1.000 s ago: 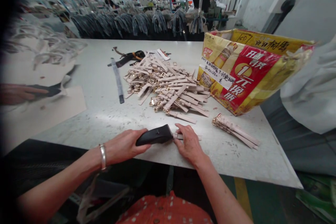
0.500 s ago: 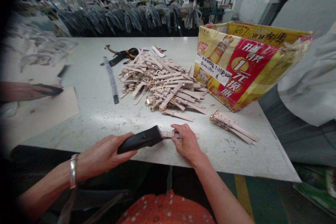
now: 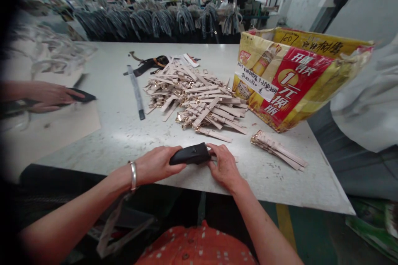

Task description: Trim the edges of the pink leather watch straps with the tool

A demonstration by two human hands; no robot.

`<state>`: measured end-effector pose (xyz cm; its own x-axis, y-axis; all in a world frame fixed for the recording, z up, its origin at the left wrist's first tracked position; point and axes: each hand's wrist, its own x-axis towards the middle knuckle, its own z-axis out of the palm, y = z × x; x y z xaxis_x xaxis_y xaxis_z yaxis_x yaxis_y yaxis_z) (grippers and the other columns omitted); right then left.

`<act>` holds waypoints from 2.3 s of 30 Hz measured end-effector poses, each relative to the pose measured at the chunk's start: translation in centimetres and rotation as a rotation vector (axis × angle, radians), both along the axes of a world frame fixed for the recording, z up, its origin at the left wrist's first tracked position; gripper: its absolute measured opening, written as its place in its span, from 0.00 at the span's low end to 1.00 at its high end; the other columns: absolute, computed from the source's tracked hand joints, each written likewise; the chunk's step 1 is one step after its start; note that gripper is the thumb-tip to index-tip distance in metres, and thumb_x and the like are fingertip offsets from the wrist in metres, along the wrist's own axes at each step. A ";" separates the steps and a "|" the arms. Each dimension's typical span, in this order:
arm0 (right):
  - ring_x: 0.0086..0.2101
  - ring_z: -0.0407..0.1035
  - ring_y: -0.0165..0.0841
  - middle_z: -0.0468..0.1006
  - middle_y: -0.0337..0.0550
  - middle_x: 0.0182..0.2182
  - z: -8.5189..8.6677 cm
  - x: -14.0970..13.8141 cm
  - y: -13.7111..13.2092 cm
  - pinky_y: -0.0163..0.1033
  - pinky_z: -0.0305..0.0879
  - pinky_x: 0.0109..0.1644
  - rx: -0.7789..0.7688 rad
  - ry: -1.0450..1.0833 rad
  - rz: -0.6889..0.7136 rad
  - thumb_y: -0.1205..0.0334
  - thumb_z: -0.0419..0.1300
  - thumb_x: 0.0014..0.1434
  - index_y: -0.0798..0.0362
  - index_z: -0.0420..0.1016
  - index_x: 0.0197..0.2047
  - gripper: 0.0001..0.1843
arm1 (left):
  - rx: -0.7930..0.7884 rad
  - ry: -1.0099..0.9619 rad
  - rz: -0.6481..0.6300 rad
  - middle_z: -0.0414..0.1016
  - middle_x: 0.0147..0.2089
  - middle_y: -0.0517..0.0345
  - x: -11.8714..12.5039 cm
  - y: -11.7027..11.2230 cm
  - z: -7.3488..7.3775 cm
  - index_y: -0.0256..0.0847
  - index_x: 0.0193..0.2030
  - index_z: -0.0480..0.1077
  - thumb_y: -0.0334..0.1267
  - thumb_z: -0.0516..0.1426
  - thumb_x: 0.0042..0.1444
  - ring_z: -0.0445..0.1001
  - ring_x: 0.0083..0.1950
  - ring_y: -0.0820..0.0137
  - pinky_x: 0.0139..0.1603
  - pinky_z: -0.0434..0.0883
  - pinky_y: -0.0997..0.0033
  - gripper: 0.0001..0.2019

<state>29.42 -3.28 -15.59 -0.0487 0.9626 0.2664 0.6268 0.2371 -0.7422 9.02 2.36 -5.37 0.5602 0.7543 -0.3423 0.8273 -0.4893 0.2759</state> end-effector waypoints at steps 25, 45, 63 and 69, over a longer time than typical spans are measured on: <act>0.38 0.62 0.35 0.70 0.44 0.35 0.7 -0.5 -2.2 0.41 0.59 0.43 0.131 -0.159 0.129 0.68 0.55 0.57 0.52 0.71 0.35 0.05 | -0.060 -0.039 0.074 0.73 0.27 0.61 -5.6 -3.0 0.1 0.45 0.35 0.68 0.47 0.51 0.52 0.71 0.28 0.69 0.27 0.61 0.75 0.11; 0.33 0.66 0.32 0.73 0.39 0.29 0.7 -0.7 -0.8 0.41 0.57 0.39 -0.008 -0.105 0.052 0.62 0.63 0.52 0.46 0.78 0.34 0.04 | -0.046 0.075 -0.076 0.74 0.26 0.59 -3.7 -0.4 1.3 0.44 0.35 0.70 0.46 0.52 0.50 0.72 0.27 0.69 0.26 0.61 0.74 0.11; 0.36 0.62 0.35 0.71 0.43 0.31 1.7 -1.1 -0.9 0.41 0.55 0.41 -0.017 -0.288 0.123 0.68 0.54 0.56 0.53 0.69 0.29 0.05 | -0.111 0.077 -0.100 0.74 0.26 0.59 -2.3 0.2 1.7 0.43 0.32 0.70 0.45 0.52 0.48 0.70 0.26 0.69 0.26 0.61 0.74 0.10; 0.38 0.64 0.33 0.71 0.41 0.37 3.1 -1.0 0.0 0.39 0.59 0.43 -0.194 0.165 0.231 0.66 0.50 0.57 0.53 0.64 0.25 0.09 | -0.106 0.059 -0.096 0.74 0.25 0.60 -2.0 -0.1 1.5 0.44 0.33 0.70 0.45 0.52 0.48 0.70 0.25 0.70 0.25 0.61 0.75 0.11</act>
<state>28.38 -3.32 -12.48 -0.2423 0.9648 0.1023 0.4407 0.2034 -0.8743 6.97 2.29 -3.91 0.6042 0.6565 -0.4516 0.7948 -0.5374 0.2821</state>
